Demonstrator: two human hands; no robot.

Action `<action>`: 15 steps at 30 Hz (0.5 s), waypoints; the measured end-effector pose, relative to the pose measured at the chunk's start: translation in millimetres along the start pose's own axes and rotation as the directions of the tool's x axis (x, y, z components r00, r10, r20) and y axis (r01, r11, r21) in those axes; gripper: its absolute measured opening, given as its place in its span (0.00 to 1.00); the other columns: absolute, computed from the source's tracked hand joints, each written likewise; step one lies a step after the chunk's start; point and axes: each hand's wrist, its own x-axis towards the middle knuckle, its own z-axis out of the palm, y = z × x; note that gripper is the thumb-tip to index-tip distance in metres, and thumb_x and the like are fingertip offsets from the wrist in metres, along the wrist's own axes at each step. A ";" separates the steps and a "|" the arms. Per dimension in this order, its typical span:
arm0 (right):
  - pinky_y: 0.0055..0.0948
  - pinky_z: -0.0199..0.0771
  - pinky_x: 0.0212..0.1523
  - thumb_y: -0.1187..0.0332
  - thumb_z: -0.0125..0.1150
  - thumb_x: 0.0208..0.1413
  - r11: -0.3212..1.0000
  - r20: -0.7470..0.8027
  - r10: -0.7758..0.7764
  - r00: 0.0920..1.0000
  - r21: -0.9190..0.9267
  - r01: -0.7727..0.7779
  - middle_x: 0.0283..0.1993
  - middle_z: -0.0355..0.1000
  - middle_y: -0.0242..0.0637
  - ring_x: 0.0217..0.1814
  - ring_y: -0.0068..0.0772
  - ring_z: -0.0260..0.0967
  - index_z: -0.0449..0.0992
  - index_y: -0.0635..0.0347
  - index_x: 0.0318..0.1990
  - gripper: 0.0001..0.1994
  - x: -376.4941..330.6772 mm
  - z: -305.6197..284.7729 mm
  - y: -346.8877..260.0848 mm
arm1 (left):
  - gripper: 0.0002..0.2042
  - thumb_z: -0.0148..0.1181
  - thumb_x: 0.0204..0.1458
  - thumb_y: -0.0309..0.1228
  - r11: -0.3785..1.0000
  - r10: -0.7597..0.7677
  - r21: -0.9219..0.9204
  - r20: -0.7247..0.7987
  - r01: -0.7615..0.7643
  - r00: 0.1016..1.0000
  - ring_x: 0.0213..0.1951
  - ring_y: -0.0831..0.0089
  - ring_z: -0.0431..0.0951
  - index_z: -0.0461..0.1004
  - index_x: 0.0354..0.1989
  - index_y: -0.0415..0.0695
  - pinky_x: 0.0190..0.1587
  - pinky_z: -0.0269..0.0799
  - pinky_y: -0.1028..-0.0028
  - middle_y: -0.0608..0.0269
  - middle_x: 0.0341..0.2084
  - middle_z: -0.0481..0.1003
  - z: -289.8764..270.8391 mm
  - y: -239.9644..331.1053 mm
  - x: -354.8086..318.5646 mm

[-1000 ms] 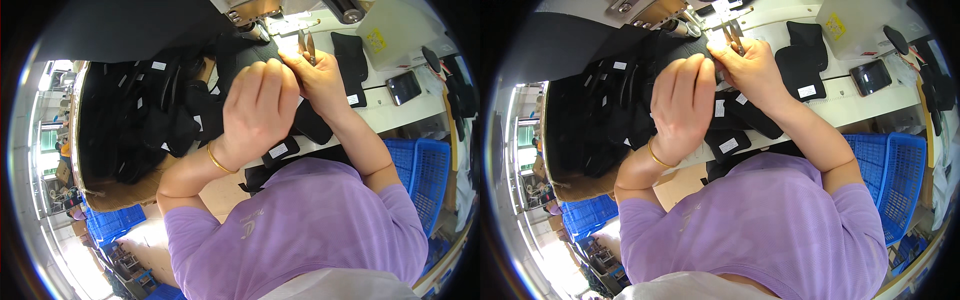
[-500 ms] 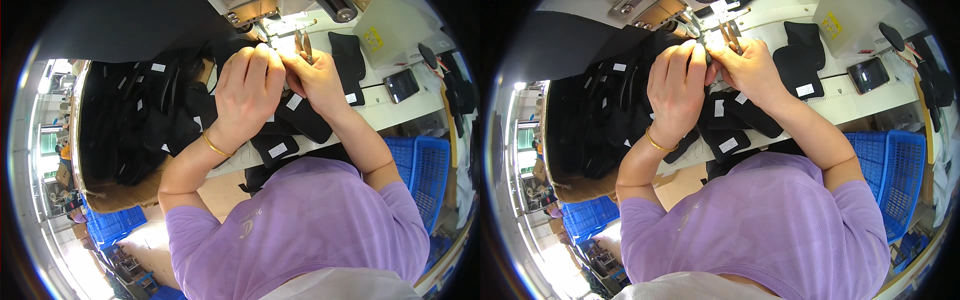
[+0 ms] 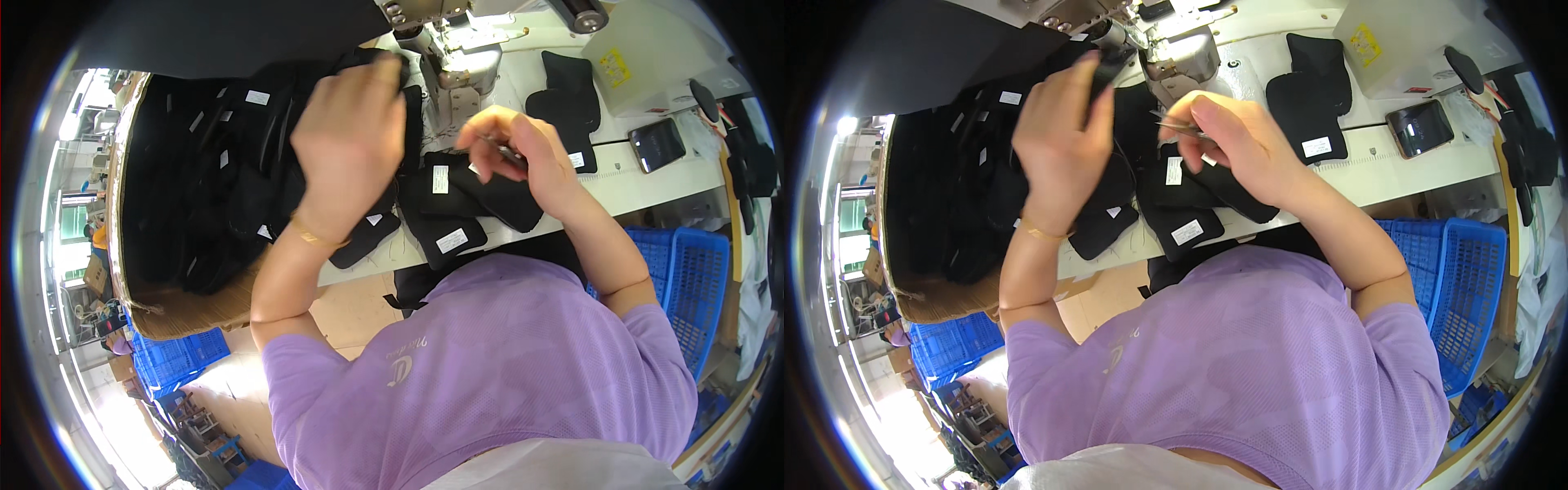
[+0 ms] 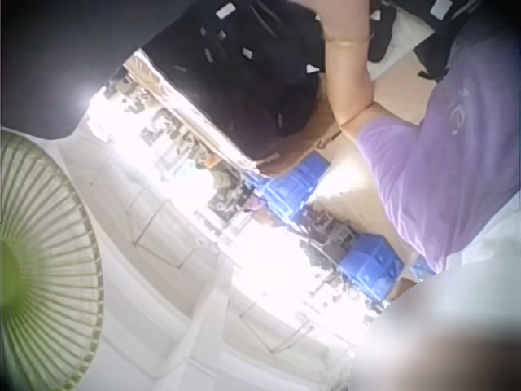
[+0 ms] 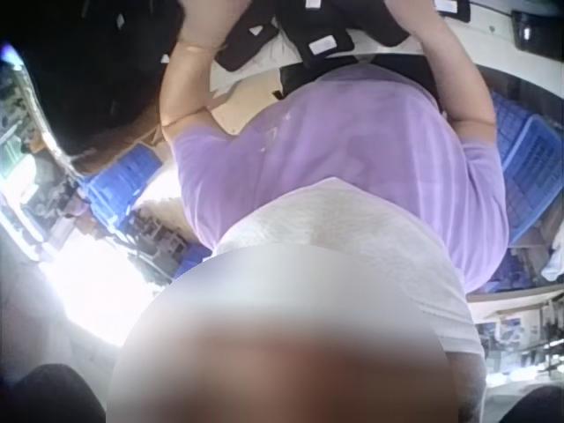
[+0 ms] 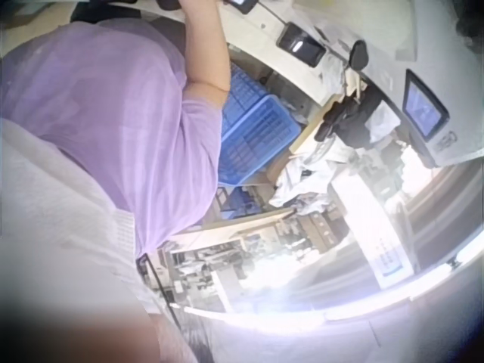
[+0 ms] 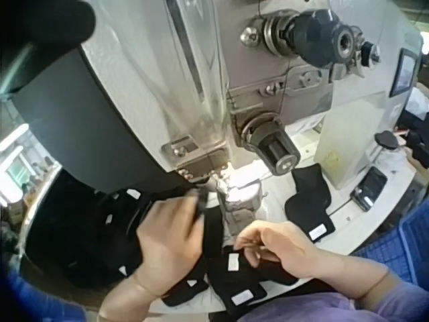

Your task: Stitching shoe components using an industrial sewing machine.

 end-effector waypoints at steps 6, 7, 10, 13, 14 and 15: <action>0.32 0.69 0.29 0.60 0.62 0.59 0.713 -0.063 -0.399 0.915 -0.648 0.267 0.27 0.70 0.41 0.27 0.42 0.70 0.74 0.64 0.34 0.14 4.9 8.2 24.4 | 0.17 0.62 0.51 0.26 -0.122 -0.224 -0.409 0.899 0.904 0.377 0.38 0.78 0.80 0.76 0.50 0.34 0.42 0.74 0.81 0.59 0.37 0.80 -27.0 -24.1 -13.8; 0.32 0.69 0.29 0.60 0.62 0.59 0.718 -0.063 -0.392 0.918 -0.645 0.263 0.27 0.70 0.41 0.27 0.42 0.70 0.74 0.64 0.34 0.14 5.8 9.2 26.5 | 0.18 0.61 0.51 0.28 -0.236 -0.110 -0.344 0.939 0.909 0.327 0.38 0.77 0.80 0.75 0.50 0.34 0.42 0.75 0.81 0.59 0.37 0.80 -23.8 -23.0 -18.0; 0.33 0.69 0.28 0.59 0.63 0.58 0.677 0.012 -0.372 0.928 -0.680 0.280 0.27 0.71 0.40 0.26 0.41 0.70 0.74 0.64 0.33 0.15 6.0 8.7 29.2 | 0.19 0.61 0.51 0.29 -0.221 -0.039 -0.328 0.944 0.919 0.327 0.37 0.79 0.80 0.75 0.50 0.34 0.41 0.75 0.82 0.59 0.37 0.80 -16.5 -19.7 -23.9; 0.33 0.69 0.26 0.58 0.64 0.56 0.643 0.087 -0.407 0.909 -0.680 0.353 0.27 0.71 0.39 0.25 0.41 0.70 0.74 0.64 0.33 0.16 4.4 3.9 30.0 | 0.19 0.62 0.50 0.29 -0.215 0.018 -0.324 0.942 0.921 0.335 0.36 0.79 0.80 0.75 0.50 0.34 0.41 0.74 0.82 0.60 0.36 0.80 -13.3 -16.9 -20.0; 0.32 0.69 0.26 0.58 0.65 0.55 0.577 0.131 -0.434 0.892 -0.720 0.386 0.26 0.71 0.39 0.25 0.40 0.70 0.74 0.63 0.34 0.15 4.0 1.3 30.4 | 0.19 0.62 0.50 0.30 -0.198 0.034 -0.320 0.942 0.926 0.333 0.36 0.79 0.80 0.75 0.50 0.35 0.41 0.74 0.82 0.61 0.35 0.80 -13.1 -15.5 -18.4; 0.32 0.69 0.25 0.58 0.66 0.55 0.507 0.176 -0.456 0.873 -0.755 0.417 0.26 0.70 0.39 0.25 0.40 0.70 0.74 0.63 0.34 0.15 3.1 -1.4 30.9 | 0.19 0.62 0.50 0.30 -0.199 0.036 -0.319 0.942 0.927 0.333 0.36 0.79 0.80 0.75 0.50 0.35 0.41 0.74 0.82 0.61 0.35 0.80 -11.2 -15.2 -18.7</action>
